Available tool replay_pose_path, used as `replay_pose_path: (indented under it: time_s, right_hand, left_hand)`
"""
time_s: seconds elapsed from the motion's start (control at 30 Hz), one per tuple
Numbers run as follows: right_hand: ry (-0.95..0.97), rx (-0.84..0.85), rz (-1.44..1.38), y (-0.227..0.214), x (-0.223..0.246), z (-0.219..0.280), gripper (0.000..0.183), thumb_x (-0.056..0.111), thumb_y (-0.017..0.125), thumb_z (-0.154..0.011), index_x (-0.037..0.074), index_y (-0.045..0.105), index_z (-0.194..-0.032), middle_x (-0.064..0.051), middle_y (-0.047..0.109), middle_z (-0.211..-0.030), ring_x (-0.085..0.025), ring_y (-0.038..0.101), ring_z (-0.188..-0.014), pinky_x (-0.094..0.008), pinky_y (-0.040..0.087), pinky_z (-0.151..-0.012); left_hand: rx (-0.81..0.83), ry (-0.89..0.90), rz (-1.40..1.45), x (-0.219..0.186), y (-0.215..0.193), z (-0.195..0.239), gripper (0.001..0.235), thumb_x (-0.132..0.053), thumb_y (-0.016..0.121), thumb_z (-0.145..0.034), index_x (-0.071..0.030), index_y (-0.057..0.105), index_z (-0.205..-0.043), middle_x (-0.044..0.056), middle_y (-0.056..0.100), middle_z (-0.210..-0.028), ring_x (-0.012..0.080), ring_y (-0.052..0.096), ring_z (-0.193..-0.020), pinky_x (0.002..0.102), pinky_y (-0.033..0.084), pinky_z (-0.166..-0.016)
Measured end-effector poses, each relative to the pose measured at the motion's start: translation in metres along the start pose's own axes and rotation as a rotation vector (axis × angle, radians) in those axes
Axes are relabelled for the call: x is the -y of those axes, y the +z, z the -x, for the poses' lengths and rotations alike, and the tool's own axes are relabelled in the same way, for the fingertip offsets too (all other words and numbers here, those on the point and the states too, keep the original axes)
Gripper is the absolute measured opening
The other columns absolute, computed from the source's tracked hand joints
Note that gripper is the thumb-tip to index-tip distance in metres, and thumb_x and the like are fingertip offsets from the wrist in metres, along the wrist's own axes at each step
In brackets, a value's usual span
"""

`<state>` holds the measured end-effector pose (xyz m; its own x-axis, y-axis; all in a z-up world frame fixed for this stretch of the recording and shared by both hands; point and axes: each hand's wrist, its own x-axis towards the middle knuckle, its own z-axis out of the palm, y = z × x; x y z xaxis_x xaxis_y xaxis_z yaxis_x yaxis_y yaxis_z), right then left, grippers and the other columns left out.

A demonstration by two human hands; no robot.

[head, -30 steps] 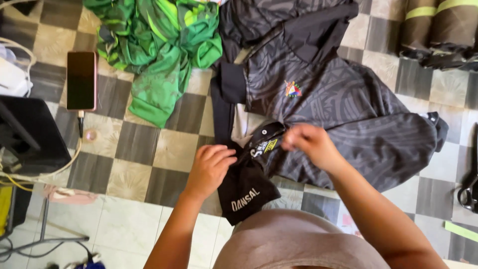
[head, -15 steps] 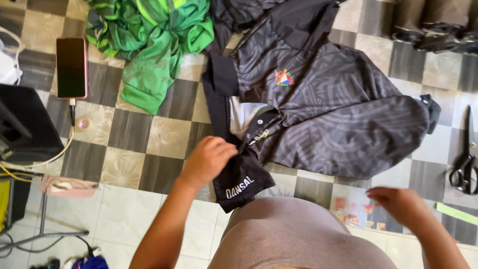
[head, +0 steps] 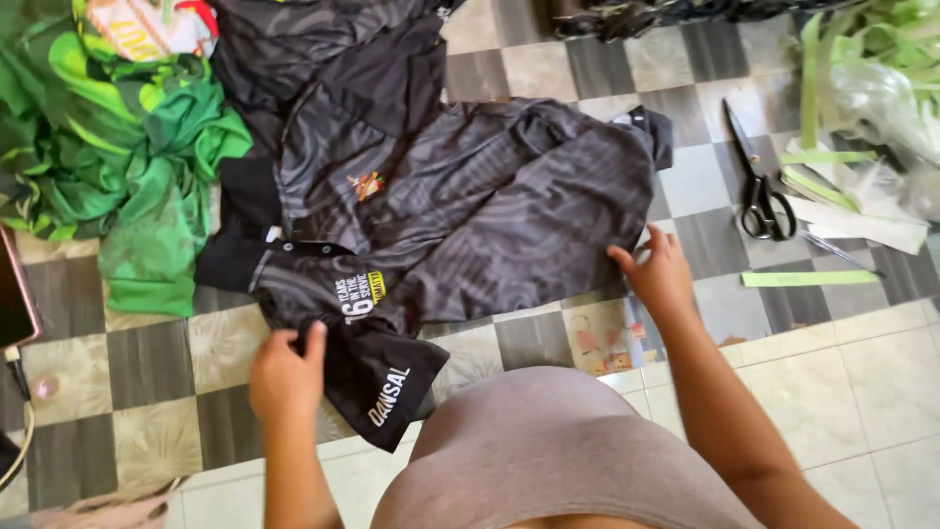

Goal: Folding a black jersey and wrapping it with a paper label.

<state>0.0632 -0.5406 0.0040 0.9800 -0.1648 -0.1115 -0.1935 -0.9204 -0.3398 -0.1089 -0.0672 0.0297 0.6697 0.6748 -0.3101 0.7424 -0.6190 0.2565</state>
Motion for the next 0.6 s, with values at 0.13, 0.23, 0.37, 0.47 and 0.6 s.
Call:
replay_pose_path:
  time_s: [0.13, 0.23, 0.37, 0.47, 0.6]
  right_hand:
    - [0.078, 0.036, -0.247, -0.001, -0.019, -0.038, 0.046, 0.045, 0.07, -0.08, 0.005, 0.069, -0.102, -0.011, 0.07, -0.097, -0.026, 0.064, -0.095, -0.037, 0.045, -0.08]
    - [0.071, 0.237, -0.833, -0.116, 0.042, -0.009, 0.015, 0.024, 0.065, -0.091, 0.013, 0.061, -0.082, 0.0, 0.058, -0.069, -0.011, 0.055, -0.058, -0.022, 0.048, -0.062]
    - [-0.4, 0.247, -1.215, -0.171, 0.092, -0.017, 0.005, 0.013, 0.058, -0.093, 0.009, 0.056, -0.097, -0.004, 0.059, -0.077, -0.012, 0.058, -0.065, -0.021, 0.049, -0.062]
    - [-0.532, 0.192, -1.062, -0.151, 0.132, -0.056, 0.028, 0.01, 0.057, -0.094, 0.009, 0.051, -0.121, -0.01, 0.059, -0.112, -0.016, 0.062, -0.094, -0.028, 0.058, -0.082]
    - [-0.522, -0.039, -0.732, -0.115, 0.132, -0.084, 0.023, 0.023, 0.055, -0.095, 0.015, 0.064, -0.114, -0.001, 0.066, -0.086, -0.008, 0.061, -0.076, -0.023, 0.049, -0.07]
  left_hand:
    - [-0.224, 0.093, 0.117, 0.014, 0.028, 0.022, 0.082, -0.042, 0.077, -0.069, -0.005, 0.042, -0.133, 0.023, 0.047, -0.117, 0.0449, 0.048, -0.106, 0.054, 0.043, -0.086]
    - [-0.262, 0.107, 0.212, 0.022, 0.023, 0.026, 0.091, -0.026, 0.076, -0.073, -0.005, 0.025, -0.146, 0.027, 0.044, -0.115, 0.0501, 0.05, -0.1, 0.055, 0.041, -0.086]
    - [-0.045, 0.052, 0.284, 0.016, 0.021, 0.03, 0.065, -0.022, 0.06, -0.083, -0.011, 0.036, -0.143, 0.015, 0.046, -0.138, 0.0368, 0.045, -0.123, 0.048, 0.037, -0.098]
    - [-0.07, 0.033, 0.32, 0.011, 0.022, 0.037, 0.063, -0.022, 0.057, -0.084, -0.01, 0.037, -0.142, 0.017, 0.048, -0.137, 0.0389, 0.046, -0.121, 0.049, 0.037, -0.097]
    - [-0.118, -0.126, 0.401, 0.003, 0.017, 0.056, 0.075, -0.032, 0.061, -0.082, -0.01, 0.029, -0.147, 0.018, 0.051, -0.119, 0.0373, 0.053, -0.107, 0.051, 0.041, -0.09]
